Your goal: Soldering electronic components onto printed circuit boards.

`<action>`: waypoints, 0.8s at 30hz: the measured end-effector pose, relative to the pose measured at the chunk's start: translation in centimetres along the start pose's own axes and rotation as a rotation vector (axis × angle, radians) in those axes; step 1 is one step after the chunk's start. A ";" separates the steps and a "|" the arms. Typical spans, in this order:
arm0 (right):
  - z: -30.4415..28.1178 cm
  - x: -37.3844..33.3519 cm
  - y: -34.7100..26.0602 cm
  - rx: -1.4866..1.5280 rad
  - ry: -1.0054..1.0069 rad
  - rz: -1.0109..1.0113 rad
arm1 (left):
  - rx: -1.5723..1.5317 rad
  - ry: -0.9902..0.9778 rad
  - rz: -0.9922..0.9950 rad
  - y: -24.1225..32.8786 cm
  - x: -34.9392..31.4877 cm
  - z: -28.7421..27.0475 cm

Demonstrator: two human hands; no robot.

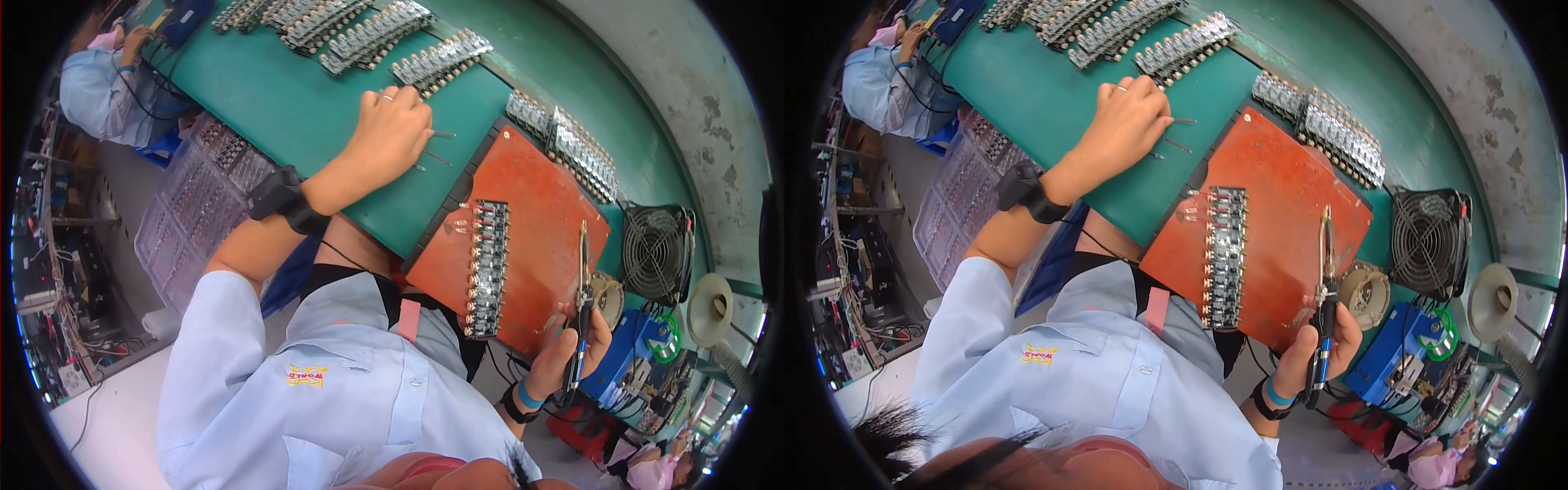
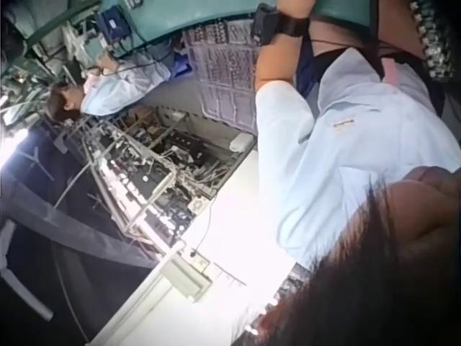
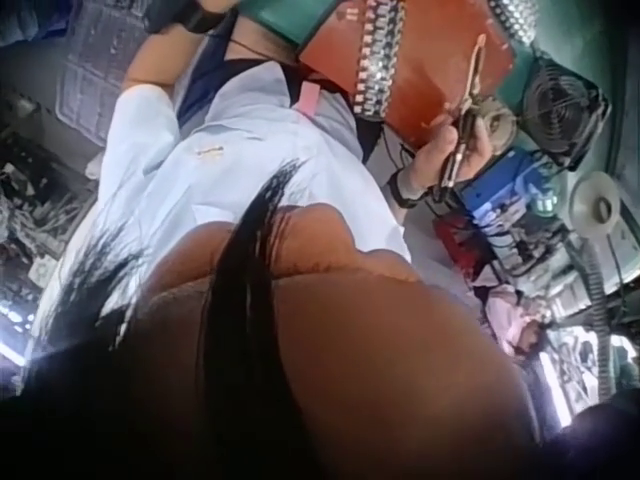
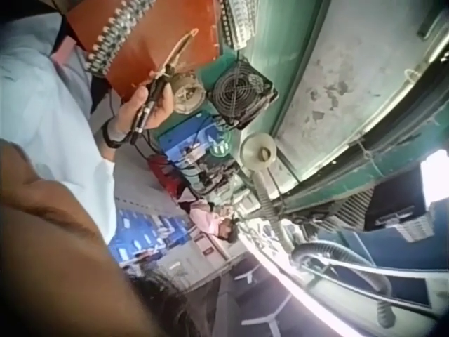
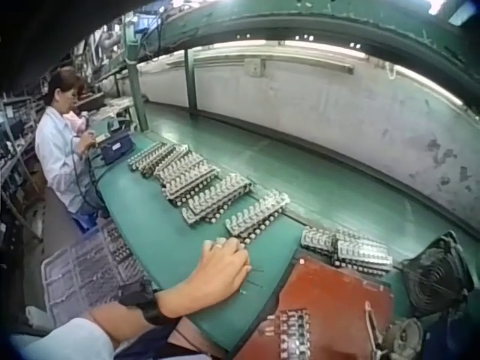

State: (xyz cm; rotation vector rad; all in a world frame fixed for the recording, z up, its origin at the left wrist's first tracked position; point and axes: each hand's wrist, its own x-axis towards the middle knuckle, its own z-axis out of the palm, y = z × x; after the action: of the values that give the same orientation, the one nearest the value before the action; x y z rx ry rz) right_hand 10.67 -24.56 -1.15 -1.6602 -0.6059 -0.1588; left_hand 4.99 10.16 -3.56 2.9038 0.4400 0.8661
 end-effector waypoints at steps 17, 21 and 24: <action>3.8 0.9 -4.1 0.157 -0.359 0.308 | -1.000 -0.188 -0.008 10.3 -7.3 -6.6; 4.6 1.0 -4.2 0.216 -0.361 0.341 | -1.008 -0.185 0.014 10.5 -7.1 -6.8; 4.7 1.1 -4.3 0.256 -0.368 0.356 | -1.012 -0.182 0.024 10.6 -7.2 -6.8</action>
State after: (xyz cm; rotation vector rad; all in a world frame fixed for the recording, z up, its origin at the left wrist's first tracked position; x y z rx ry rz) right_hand 8.51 -19.46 2.17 -1.5268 -0.5659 0.4736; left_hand -1.80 -2.10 0.03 2.0095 -0.0636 0.5646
